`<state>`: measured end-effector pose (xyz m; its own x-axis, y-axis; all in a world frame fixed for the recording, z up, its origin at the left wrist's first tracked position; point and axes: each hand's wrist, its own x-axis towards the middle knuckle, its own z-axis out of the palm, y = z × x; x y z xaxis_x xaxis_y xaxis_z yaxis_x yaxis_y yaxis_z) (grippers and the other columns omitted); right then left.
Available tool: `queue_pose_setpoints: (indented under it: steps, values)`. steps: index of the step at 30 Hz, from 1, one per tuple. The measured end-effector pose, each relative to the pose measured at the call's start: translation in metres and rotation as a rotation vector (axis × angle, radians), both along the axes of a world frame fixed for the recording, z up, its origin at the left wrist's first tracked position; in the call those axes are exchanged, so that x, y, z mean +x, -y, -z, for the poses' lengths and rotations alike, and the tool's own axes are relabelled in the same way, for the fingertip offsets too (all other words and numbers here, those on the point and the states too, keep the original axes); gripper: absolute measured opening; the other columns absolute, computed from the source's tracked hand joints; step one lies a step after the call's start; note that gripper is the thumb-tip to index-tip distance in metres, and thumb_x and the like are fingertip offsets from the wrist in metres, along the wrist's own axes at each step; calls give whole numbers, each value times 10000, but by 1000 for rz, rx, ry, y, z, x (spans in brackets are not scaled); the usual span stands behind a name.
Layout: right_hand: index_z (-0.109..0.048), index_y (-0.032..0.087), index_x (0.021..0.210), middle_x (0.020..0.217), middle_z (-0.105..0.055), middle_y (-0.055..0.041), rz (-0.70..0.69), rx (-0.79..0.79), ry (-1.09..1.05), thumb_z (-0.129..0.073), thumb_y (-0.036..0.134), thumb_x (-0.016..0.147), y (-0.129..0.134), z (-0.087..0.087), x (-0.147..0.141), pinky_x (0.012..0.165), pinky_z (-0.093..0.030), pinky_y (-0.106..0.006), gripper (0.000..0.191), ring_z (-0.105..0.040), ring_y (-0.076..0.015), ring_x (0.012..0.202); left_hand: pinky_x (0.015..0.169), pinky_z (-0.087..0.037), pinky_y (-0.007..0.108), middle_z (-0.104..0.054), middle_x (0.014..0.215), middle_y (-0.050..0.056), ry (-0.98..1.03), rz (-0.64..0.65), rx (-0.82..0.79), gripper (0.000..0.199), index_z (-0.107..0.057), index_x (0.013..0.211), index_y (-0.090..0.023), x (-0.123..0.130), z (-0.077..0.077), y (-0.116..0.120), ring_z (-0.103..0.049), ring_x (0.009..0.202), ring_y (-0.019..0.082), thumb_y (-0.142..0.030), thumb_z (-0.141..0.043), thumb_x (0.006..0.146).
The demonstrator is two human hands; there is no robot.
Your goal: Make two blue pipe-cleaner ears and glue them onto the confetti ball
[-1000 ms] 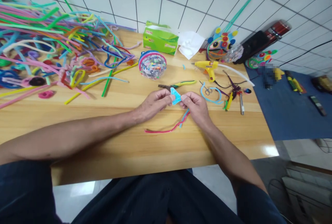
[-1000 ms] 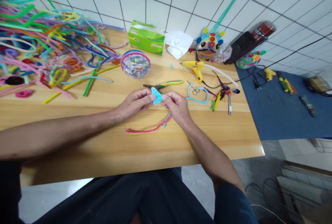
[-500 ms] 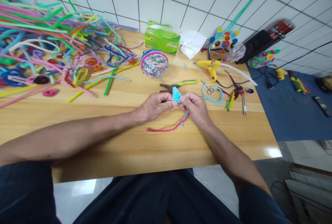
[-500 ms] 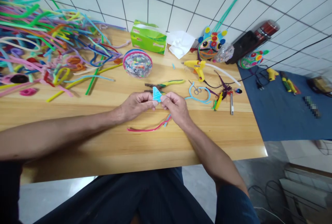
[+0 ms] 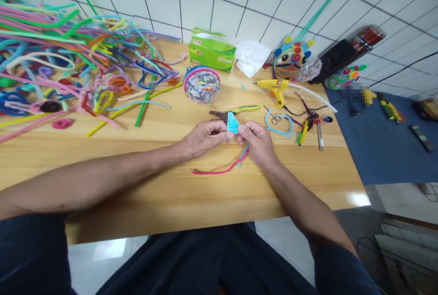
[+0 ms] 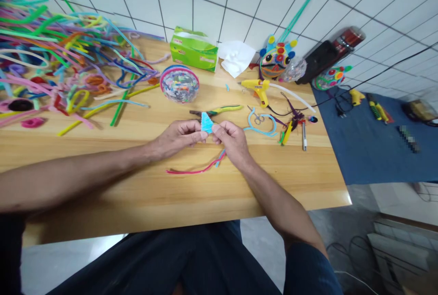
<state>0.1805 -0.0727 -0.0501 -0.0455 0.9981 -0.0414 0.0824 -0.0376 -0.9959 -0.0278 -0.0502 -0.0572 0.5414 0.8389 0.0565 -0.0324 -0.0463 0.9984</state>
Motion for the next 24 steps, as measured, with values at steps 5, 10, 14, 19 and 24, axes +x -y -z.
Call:
queue_pose_setpoints:
  steps: [5, 10, 14, 19, 24]
  values:
    - [-718, 228, 818, 710, -699, 25, -52, -16, 14, -877, 687, 801, -5, 2, 4, 642, -479, -272, 486, -580, -124, 632, 579, -348, 239, -534, 671, -37, -37, -15, -12, 384, -643, 795, -175, 0, -2, -1, -438, 607, 103, -524, -709, 940]
    - [-724, 220, 817, 667, -671, 37, -26, -8, 28, -888, 571, 791, -14, -1, 13, 607, -451, -260, 388, -558, -111, 597, 601, -351, 239, -536, 708, -41, -30, -49, 13, 324, -637, 837, -181, 3, 3, -1, -435, 646, 109, -489, -690, 923]
    - [-711, 224, 821, 624, -639, 52, 81, 10, 115, -855, 512, 779, -30, -22, 26, 534, -400, -251, 325, -515, -105, 537, 607, -351, 247, -501, 686, -44, -51, 10, 73, 331, -593, 768, -185, 5, 4, 2, -418, 640, 106, -452, -640, 957]
    - [-707, 212, 815, 714, -701, 25, 82, 84, 335, -783, 369, 805, -78, -34, 26, 556, -410, -255, 176, -527, -103, 569, 602, -351, 243, -476, 649, -56, -63, 52, 141, 318, -590, 750, -182, 4, 4, 3, -402, 608, 98, -403, -611, 978]
    - [-677, 213, 821, 720, -720, 19, 103, 17, 474, -700, 253, 840, -127, -19, 10, 650, -492, -276, 50, -602, -140, 644, 593, -359, 236, -496, 640, -55, -69, 61, 177, 307, -610, 752, -177, 5, 8, 2, -422, 595, 94, -371, -604, 989]
